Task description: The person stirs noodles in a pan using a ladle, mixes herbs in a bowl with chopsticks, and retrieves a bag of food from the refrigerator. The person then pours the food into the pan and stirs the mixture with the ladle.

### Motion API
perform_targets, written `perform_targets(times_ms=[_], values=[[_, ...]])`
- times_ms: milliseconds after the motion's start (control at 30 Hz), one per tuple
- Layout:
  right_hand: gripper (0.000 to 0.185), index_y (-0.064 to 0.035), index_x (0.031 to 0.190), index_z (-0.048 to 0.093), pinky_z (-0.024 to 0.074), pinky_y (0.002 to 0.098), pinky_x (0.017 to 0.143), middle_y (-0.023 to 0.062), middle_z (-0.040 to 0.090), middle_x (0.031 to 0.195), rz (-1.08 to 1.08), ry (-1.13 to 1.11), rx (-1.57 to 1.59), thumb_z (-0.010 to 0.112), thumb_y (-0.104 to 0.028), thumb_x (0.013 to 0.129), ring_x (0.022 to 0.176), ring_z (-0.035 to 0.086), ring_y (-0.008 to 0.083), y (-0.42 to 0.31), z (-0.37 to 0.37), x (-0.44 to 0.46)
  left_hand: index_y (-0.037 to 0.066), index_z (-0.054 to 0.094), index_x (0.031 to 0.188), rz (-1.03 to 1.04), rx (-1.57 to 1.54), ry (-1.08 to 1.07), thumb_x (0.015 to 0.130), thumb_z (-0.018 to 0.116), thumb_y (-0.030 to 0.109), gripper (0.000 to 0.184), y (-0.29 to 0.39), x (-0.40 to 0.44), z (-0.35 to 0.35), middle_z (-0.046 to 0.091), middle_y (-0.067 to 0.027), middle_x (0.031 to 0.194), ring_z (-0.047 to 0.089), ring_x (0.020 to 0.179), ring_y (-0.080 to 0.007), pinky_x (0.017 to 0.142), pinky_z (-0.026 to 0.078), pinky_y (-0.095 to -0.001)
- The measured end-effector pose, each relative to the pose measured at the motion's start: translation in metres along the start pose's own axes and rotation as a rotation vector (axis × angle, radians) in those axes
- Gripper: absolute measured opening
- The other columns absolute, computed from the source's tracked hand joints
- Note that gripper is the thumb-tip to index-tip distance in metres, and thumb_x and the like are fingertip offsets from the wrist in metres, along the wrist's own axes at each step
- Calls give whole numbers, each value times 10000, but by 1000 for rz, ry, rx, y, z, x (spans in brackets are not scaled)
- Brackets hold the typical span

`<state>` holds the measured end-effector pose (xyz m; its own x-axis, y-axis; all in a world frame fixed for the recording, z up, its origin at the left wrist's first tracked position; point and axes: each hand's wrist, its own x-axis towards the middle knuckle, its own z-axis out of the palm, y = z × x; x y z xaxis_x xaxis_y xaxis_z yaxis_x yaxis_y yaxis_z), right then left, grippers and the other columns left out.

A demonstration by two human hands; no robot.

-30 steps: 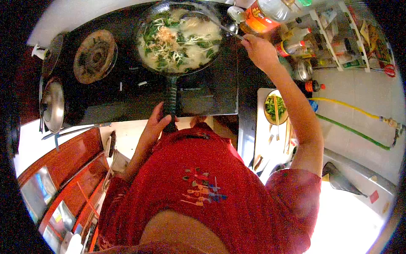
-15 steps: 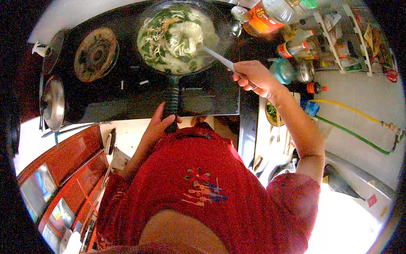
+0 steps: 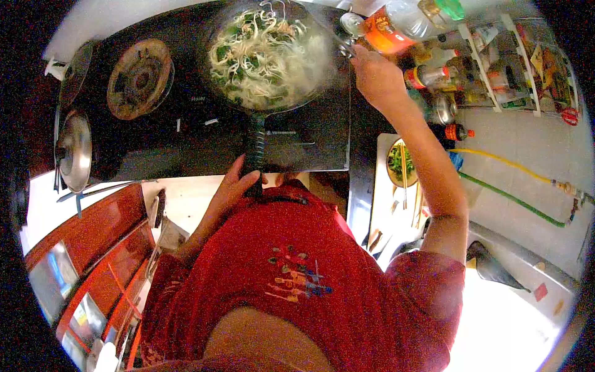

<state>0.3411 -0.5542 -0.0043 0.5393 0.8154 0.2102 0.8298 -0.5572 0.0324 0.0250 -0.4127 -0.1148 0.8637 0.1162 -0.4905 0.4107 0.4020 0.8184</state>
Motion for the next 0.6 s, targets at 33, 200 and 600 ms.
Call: perform_targets(times_ms=[33, 200, 600], values=[[228, -89, 1065, 523, 475, 418, 619, 158, 606, 778, 10, -21, -15, 503, -174, 855, 720, 592, 317, 1, 7, 1, 13, 322, 1291, 1, -31, -5, 843, 562, 264, 566, 1, -1, 1, 597, -68, 888, 563, 837, -147, 765, 439, -266], [179, -52, 974, 525, 449, 334, 449, 63, 561, 641, -221, -181, -47, 474, -197, 881, 497, 549, 228, -2, 52, -6, 12, 361, 1243, 27, -40, -33, 852, 534, 246, 487, 11, -4, 6, 597, -56, 866, 560, 830, -139, 753, 438, -266], [228, -66, 798, 524, 246, 165, 325, -23, 486, 615, 869, -880, 1499, 485, -264, 903, 412, 371, 22, -11, -27, -48, 3, 371, 1221, -4, -20, -5, 858, 516, 199, 437, 15, -3, 6, 605, -73, 855, 570, 790, -142, 724, 453, -269]])
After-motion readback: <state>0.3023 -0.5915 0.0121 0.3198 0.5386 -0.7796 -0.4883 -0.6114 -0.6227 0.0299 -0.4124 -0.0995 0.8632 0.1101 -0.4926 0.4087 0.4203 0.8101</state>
